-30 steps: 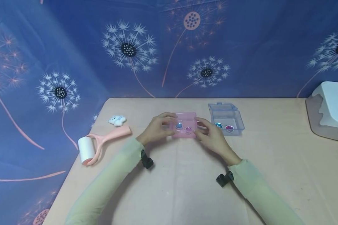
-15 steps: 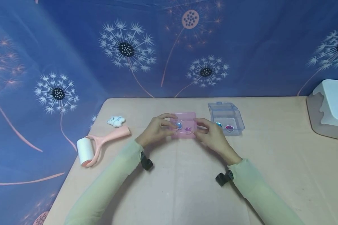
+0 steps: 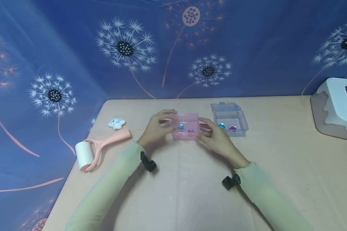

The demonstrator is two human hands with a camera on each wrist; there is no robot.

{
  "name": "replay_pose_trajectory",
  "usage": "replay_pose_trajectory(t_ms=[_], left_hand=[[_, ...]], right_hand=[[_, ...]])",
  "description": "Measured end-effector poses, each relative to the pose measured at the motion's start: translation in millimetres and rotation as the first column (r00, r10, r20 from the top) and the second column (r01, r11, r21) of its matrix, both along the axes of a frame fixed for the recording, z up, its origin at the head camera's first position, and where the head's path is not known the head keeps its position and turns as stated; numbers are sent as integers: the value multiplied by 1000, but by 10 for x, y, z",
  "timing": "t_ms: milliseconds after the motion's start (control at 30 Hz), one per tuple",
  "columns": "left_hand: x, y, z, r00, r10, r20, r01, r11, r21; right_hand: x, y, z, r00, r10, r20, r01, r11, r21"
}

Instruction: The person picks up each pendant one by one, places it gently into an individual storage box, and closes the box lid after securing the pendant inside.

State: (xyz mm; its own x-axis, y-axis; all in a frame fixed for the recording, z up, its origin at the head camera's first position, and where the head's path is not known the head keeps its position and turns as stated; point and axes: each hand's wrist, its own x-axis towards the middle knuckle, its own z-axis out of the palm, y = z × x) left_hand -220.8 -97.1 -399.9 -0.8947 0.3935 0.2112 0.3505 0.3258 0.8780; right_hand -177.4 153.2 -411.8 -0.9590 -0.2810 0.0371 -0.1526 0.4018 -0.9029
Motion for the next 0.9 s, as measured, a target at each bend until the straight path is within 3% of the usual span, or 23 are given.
replay_pose_trajectory(t_ms=[167,267,367,500,600,733,900], left_hand=[[-161,137,113,999,18,-49,-17,1000,12],[-235,312,260,1000,10,9,-11,996,88],[-306,539,399,991,-9,134,-17,981,191],[-426,882,509,952,-12,305,-57,975,216],[-536,1102,509,917,37,397,-121,974,190],[-680,1329,431,873,144,466,-210,973,93],[-751,1554,357,826,227,517,-205,974,-101]], right_hand=[[46,190,248,998,-3,-61,4,1000,18],[103,336,408,992,-42,-118,41,999,-10],[165,516,505,976,-123,-180,122,992,-18],[216,790,508,933,-255,-253,255,966,-37],[212,937,433,915,-318,-247,303,948,-98],[168,1049,294,918,-353,-182,334,934,-127],[123,1131,181,932,-356,-63,356,934,-5]])
